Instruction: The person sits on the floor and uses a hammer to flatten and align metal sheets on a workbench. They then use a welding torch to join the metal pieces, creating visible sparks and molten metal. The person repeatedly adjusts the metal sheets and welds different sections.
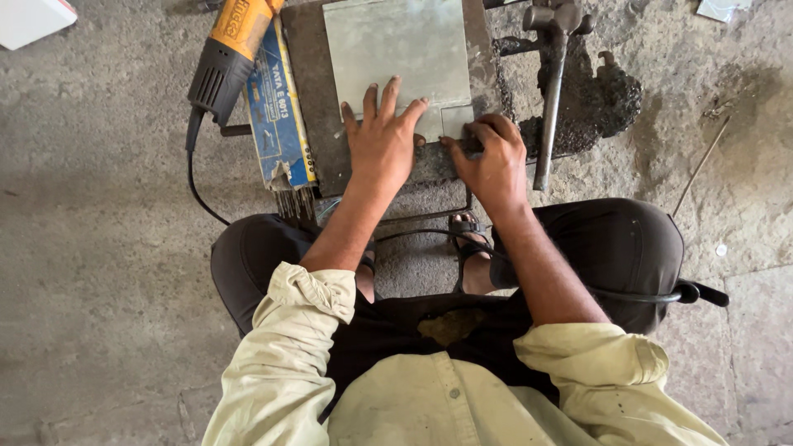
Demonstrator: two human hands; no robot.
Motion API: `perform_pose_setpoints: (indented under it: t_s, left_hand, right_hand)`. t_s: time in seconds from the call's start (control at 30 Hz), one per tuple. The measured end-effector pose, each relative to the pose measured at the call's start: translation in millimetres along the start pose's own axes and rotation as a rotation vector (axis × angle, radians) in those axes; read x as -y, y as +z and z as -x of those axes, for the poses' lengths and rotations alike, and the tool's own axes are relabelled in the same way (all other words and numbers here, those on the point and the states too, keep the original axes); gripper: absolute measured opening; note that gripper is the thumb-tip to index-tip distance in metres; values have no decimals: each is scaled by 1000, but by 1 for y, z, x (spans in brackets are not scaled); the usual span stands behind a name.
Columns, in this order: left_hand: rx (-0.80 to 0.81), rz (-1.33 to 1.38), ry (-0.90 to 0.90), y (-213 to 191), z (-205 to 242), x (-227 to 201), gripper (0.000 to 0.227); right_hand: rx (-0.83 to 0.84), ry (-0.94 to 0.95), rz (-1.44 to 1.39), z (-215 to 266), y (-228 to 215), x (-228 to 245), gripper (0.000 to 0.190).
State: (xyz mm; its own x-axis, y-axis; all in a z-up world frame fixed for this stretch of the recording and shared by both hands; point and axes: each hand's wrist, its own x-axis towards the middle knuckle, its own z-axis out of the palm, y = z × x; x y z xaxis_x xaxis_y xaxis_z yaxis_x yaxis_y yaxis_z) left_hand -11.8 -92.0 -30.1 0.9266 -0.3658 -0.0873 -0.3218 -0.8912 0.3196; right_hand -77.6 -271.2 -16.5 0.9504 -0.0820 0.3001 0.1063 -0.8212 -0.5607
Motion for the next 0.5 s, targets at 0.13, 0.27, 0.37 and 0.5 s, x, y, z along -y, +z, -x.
perform_pose_setpoints:
  t_s: [0.13, 0.27, 0.37, 0.5]
  left_hand:
    - [-1, 54, 2, -1, 3, 0, 49]
    - [15, 23, 31, -1, 1, 0, 45]
    - [5, 16, 37, -1, 1, 0, 44]
    - [-1, 16, 50, -1, 1, -2, 42]
  right_hand:
    - [-23, 4, 25, 1, 5, -3, 37]
    - [-21, -5, 19, 2, 10, -9, 34]
    - [-18, -28, 1, 3, 10, -12, 31]
    - [-13, -20, -38, 5, 5, -13, 23]
